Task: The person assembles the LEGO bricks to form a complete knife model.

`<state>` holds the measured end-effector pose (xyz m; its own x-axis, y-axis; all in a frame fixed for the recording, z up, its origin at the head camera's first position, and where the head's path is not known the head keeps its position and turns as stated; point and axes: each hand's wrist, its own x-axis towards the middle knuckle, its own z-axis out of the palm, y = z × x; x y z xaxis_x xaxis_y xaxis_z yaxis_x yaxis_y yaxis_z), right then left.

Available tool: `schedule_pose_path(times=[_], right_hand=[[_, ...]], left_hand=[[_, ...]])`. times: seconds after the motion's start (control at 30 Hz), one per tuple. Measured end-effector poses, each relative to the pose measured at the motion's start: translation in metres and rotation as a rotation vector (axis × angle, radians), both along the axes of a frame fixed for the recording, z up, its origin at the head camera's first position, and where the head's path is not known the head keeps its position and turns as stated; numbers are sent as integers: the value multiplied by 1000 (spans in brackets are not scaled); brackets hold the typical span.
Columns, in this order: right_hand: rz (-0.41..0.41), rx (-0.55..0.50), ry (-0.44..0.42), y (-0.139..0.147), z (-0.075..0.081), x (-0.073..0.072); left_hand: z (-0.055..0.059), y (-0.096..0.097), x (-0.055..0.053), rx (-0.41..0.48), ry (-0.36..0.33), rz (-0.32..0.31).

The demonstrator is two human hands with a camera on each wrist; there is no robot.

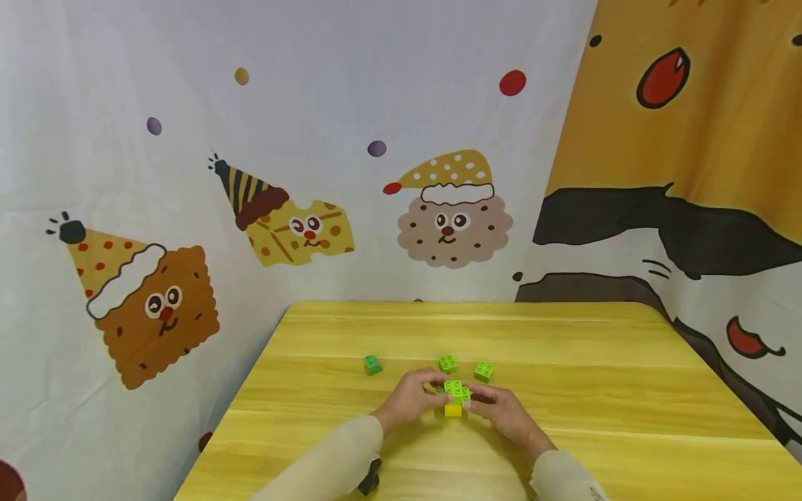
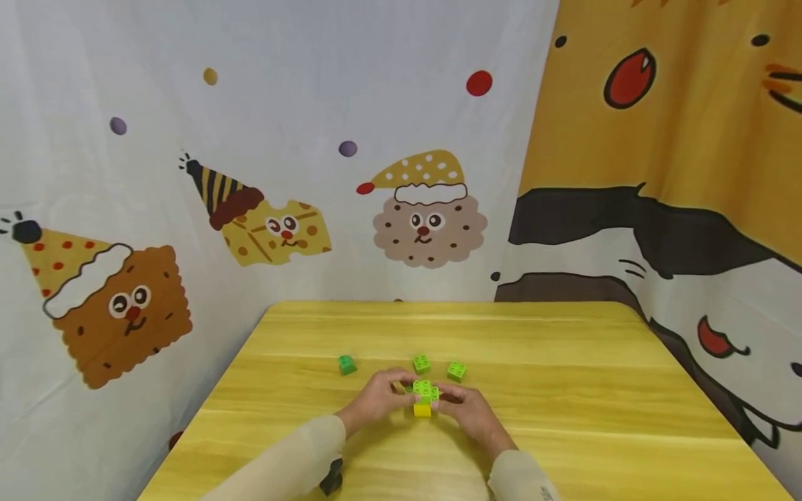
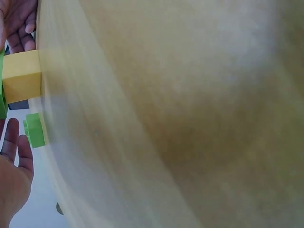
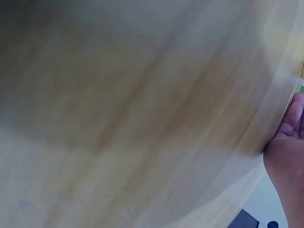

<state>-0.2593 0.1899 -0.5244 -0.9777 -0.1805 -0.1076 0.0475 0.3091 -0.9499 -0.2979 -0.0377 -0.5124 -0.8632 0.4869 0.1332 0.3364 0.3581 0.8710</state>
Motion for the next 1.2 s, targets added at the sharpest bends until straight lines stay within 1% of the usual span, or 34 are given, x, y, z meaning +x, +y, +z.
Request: schedule_pose_path(times=[0.13,0.27,0.5,0.73,1.03,1.2], right_hand=[[-17,-15,-1,-1,-2,0],[-10,-32,4,-3,-3,0],[-21,-52,17,-6,1,0],[-24,-69,11,-6,1,1],[-56,-61,5,-3,2,-1],[-43,-58,-3,-1,-1,-1]], left_hand=[[-1,-1,1,2,-13,2],[-3,-4,2,19,-27,13],[-2,-6,1,43,-78,41],[-2,-6,-2,15,-69,43],[-2,-4,-3,28,-72,18],[-2,-3,-2,13,-72,18]])
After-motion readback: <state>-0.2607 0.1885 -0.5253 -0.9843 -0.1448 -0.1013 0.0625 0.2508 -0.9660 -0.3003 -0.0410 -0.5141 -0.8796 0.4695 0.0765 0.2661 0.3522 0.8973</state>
